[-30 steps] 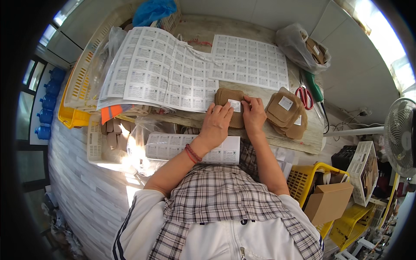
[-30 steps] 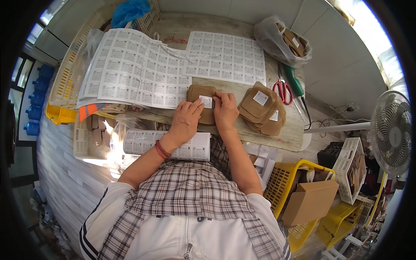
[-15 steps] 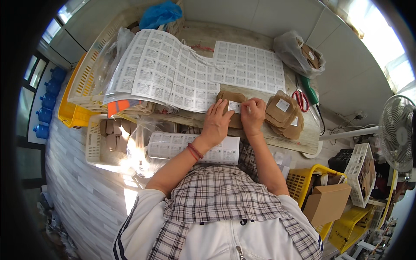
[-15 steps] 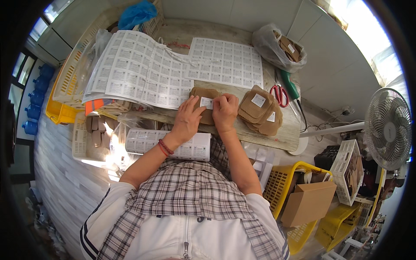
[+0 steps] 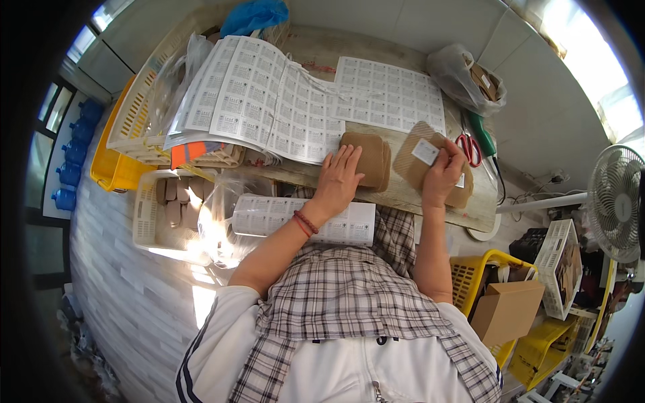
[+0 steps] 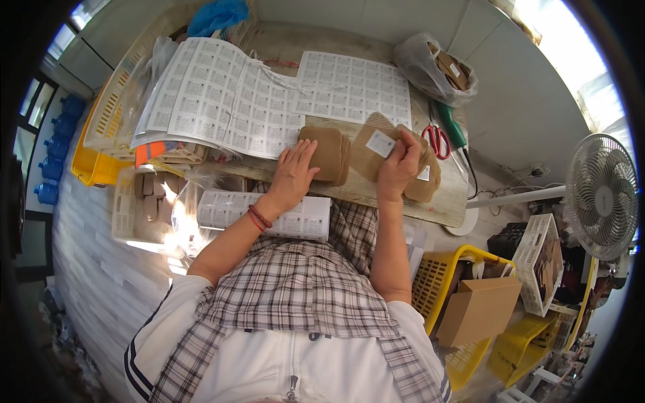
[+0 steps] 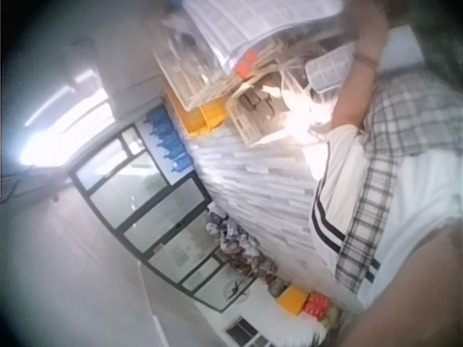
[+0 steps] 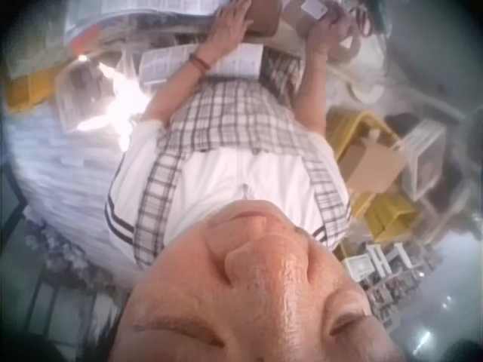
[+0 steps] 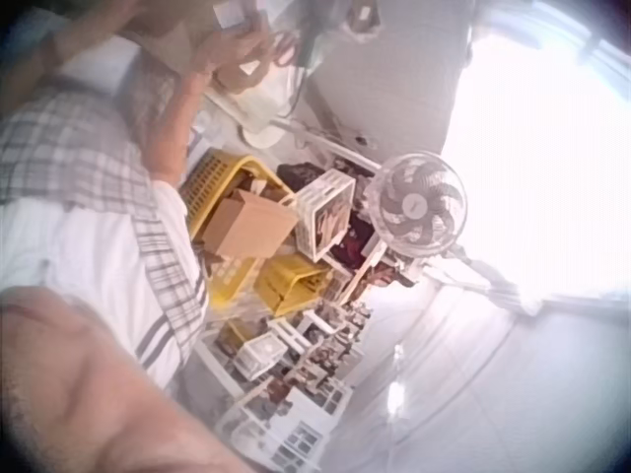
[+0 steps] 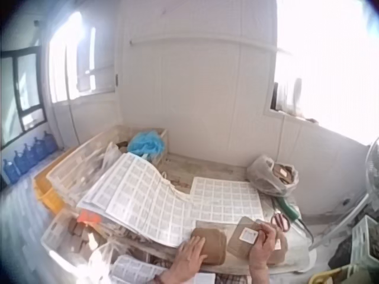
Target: The person repeatedly peels small white labels from a sheet and affixes them to small brown paper packages on a table. The person handles the label sheet and packages by hand, placing each labeled package into a growing stack.
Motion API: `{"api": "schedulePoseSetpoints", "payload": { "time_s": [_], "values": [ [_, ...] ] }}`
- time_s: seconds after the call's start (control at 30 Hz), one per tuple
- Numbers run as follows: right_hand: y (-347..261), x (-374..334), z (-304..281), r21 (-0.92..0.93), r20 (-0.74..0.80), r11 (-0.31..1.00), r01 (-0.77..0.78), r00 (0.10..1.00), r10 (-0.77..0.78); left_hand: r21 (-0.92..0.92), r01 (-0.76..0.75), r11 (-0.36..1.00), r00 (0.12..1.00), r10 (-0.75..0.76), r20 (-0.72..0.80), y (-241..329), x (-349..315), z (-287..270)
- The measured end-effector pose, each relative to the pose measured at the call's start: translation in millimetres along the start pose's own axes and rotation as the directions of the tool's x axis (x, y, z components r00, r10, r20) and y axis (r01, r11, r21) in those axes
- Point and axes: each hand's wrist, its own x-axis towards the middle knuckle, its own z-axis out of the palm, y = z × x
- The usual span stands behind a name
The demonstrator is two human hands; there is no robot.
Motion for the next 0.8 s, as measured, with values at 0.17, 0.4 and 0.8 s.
{"api": "schedulePoseSetpoints", "payload": {
  "time_s": [0.17,0.4,0.8],
  "values": [
    [-43,15,-36,-0.491,0.223,0.767,0.414,0.910,-0.349,-0.028,0.005,1.000,1.000,-0.005,0.000,-1,1,2],
    [-77,-98,-1,-0.217,0.830,0.945,0.245,0.555,0.047,-0.153,0.018,0.988,0.998,-0.027,-0.056,0,3,-8],
    [-49,-111,-6,0.003,0.667,0.999,0.037,0.744,-0.030,-0.375,0.309,0.874,0.944,-0.232,0.236,3,-56,-72]
  ]
}}
